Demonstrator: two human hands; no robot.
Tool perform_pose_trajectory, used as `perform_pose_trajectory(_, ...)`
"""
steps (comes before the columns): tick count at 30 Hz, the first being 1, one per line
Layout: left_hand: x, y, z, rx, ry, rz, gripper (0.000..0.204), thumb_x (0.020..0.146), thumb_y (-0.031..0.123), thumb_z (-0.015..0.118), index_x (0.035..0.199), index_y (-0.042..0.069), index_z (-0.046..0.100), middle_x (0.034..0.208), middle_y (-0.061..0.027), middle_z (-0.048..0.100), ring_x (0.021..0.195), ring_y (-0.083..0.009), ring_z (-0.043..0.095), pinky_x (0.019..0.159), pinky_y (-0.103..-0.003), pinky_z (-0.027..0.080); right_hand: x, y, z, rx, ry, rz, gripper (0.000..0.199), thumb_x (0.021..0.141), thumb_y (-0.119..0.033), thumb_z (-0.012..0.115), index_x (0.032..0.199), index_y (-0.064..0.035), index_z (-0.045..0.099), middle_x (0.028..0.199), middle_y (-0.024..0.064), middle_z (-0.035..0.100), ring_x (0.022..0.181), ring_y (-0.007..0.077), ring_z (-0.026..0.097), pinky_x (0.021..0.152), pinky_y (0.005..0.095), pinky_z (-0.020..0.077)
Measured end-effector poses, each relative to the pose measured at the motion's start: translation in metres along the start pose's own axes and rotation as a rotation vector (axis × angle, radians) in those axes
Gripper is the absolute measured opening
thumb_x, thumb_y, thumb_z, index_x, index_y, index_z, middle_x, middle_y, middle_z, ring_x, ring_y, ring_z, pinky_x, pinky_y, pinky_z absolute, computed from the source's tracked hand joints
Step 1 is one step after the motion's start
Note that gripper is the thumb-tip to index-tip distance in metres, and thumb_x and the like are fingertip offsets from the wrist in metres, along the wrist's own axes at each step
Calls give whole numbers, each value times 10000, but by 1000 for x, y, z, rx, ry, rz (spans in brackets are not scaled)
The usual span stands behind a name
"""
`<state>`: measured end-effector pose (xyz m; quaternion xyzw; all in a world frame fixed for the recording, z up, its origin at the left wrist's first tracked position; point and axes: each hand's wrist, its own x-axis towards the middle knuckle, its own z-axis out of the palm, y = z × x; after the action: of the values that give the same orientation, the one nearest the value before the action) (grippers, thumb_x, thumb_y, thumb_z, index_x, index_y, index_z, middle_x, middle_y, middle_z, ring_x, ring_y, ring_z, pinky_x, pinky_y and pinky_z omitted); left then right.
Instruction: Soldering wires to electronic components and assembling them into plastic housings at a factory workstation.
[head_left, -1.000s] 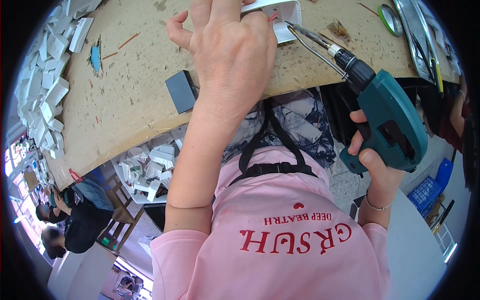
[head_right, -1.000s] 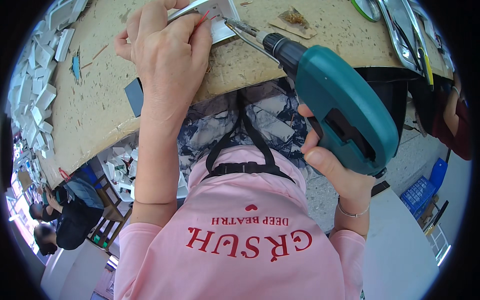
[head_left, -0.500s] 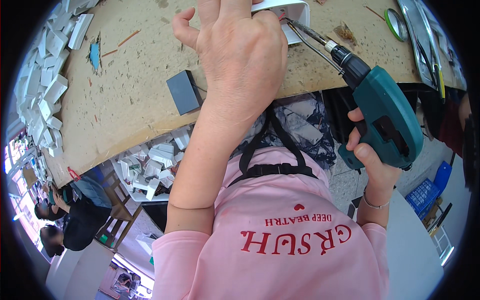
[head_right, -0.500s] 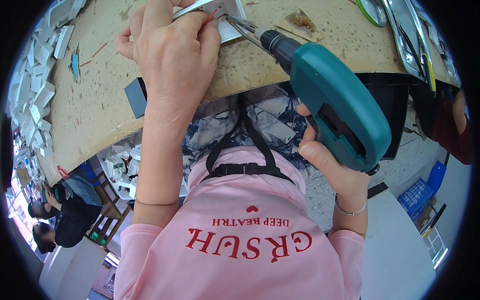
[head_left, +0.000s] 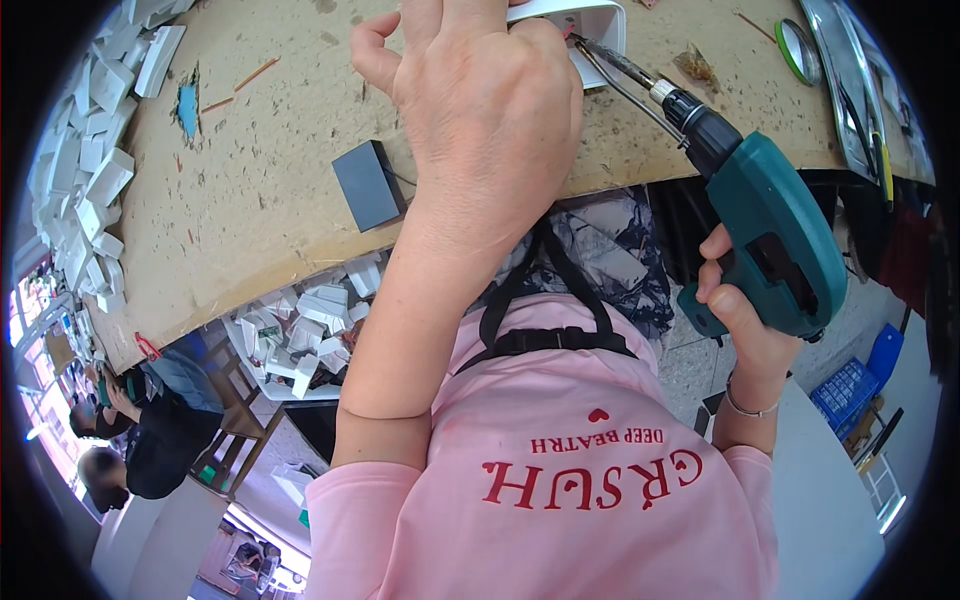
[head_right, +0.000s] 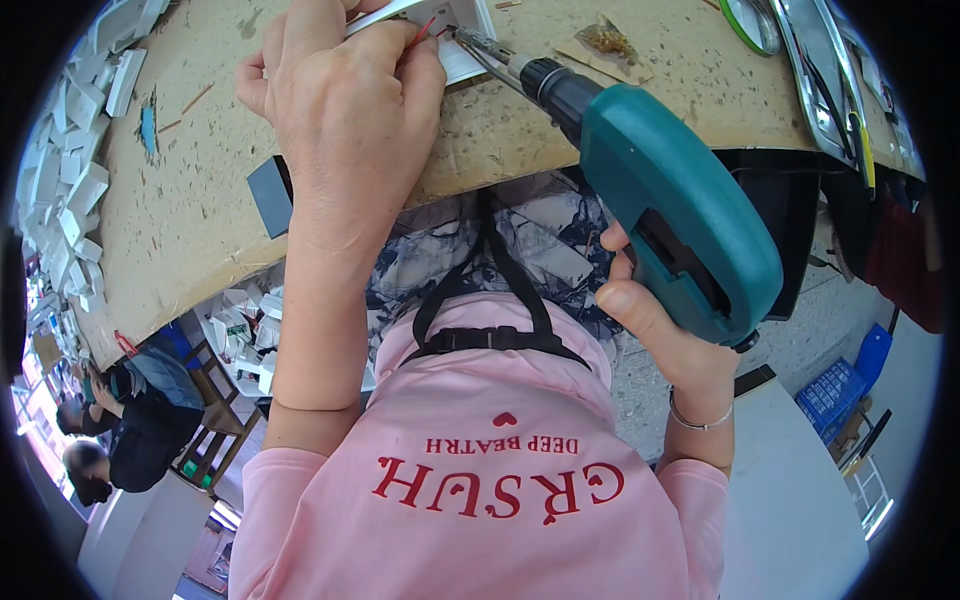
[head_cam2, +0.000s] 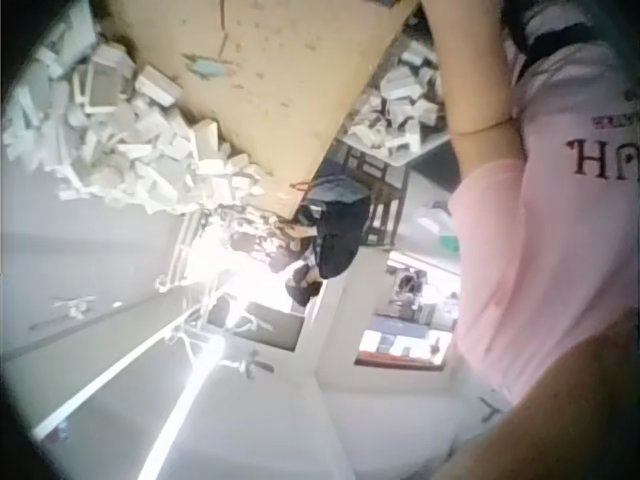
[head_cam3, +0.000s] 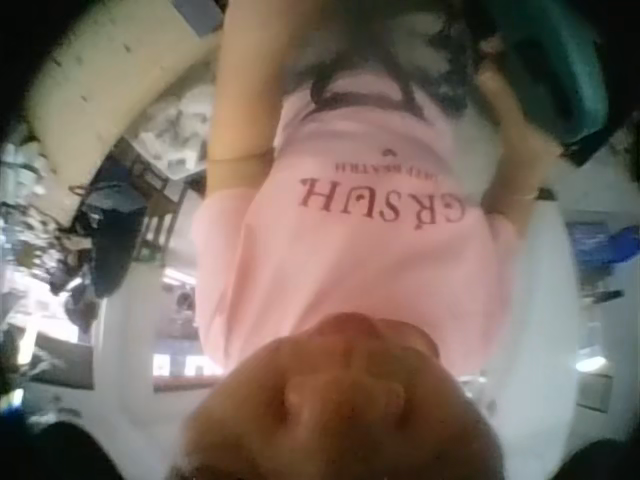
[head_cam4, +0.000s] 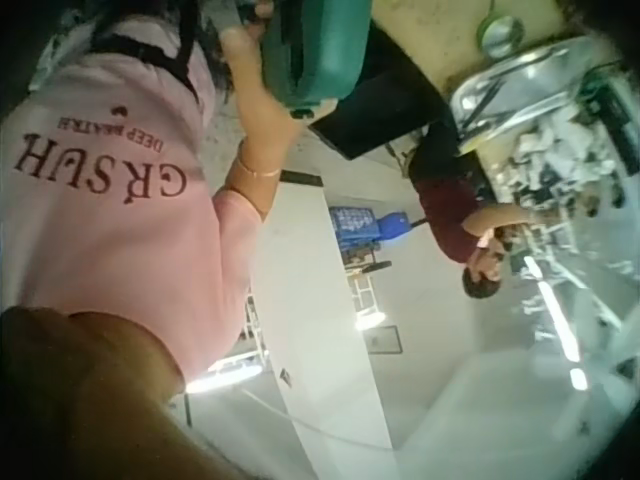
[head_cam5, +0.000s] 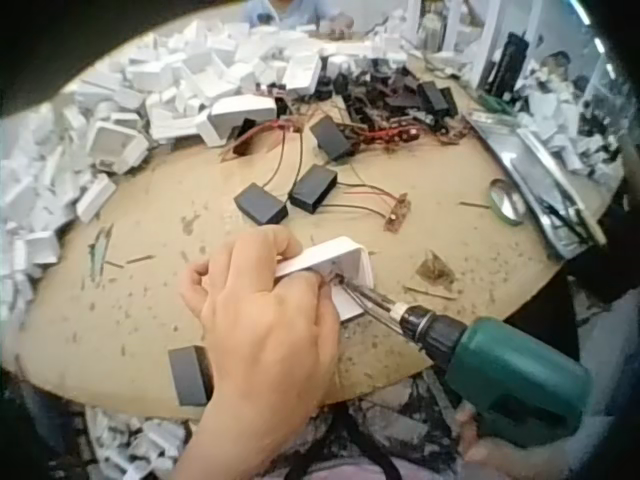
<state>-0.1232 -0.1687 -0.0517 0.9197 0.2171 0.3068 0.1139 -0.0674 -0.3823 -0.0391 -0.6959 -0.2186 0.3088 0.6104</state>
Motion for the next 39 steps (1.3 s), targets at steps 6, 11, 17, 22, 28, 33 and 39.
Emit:
perform_pose_trajectory(6, -6, -27, 43, -430, 448, 231, 58, 668, 70, 619, 682, 37, 574, 903, -79, 510, 855, -266, 482, 759, -434, 312, -3, 0, 1, 15, 4, 43, 363, 718, -48, 731, 1041, 4, 573, 894, 47, 596, 728, 105, 539, 653, 224, 447)
perform_pose_trajectory(11, 1, -9, 16, 1, 6, 64, 70, 649, 45, 617, 677, 9, 564, 897, -108, 510, 839, -294, 483, 733, -409, 353, -8, -1, 0, -62, 39, 86, 332, 719, -66, 740, 1010, -6, 592, 846, 25, 601, 739, 103, 552, 662, 227, 454)
perform_pose_trajectory(17, 2, -21, 38, -432, 576, 353, 77, 637, 32, 614, 671, -7, 557, 889, -125, 509, 825, -313, 482, 718, -407, 375, -9, -1, 6, -72, 33, 61, 309, 723, -76, 741, 988, -6, 598, 830, 27, 603, 723, 102, 556, 651, 227, 460)
perform_pose_trajectory(22, 3, -27, 48, -432, 582, 343, 79, 629, 31, 615, 664, -6, 555, 893, -126, 511, 823, -314, 482, 717, -410, 376, -9, -3, 8, -101, 11, 51, 290, 729, -81, 738, 971, 0, 599, 820, 33, 605, 700, 103, 563, 633, 225, 467)
perform_pose_trajectory(28, 4, -27, 49, -410, 569, 345, 89, 619, 38, 618, 666, -5, 555, 899, -128, 512, 822, -314, 482, 716, -411, 375, -9, -2, 11, -60, 63, 22, 310, 717, -21, 732, 997, 12, 604, 832, 54, 626, 711, 100, 586, 644, 224, 490)
perform_pose_trajectory(33, 2, -9, 17, -211, 302, 213, 92, 622, 43, 620, 666, -4, 555, 899, -127, 509, 823, -315, 481, 716, -410, 374, -7, -1, 11, -52, 42, -35, 390, 714, -22, 737, 1064, 45, 578, 930, 113, 635, 727, 108, 599, 655, 233, 500)
perform_pose_trajectory(39, 1, -28, 48, -376, 556, 332, 94, 629, 50, 623, 670, -2, 556, 901, -125, 506, 827, -315, 480, 720, -413, 372, -6, -1, 14, -40, 45, -32, 424, 712, -17, 733, 1094, 55, 563, 969, 142, 630, 714, 112, 597, 650, 235, 503)
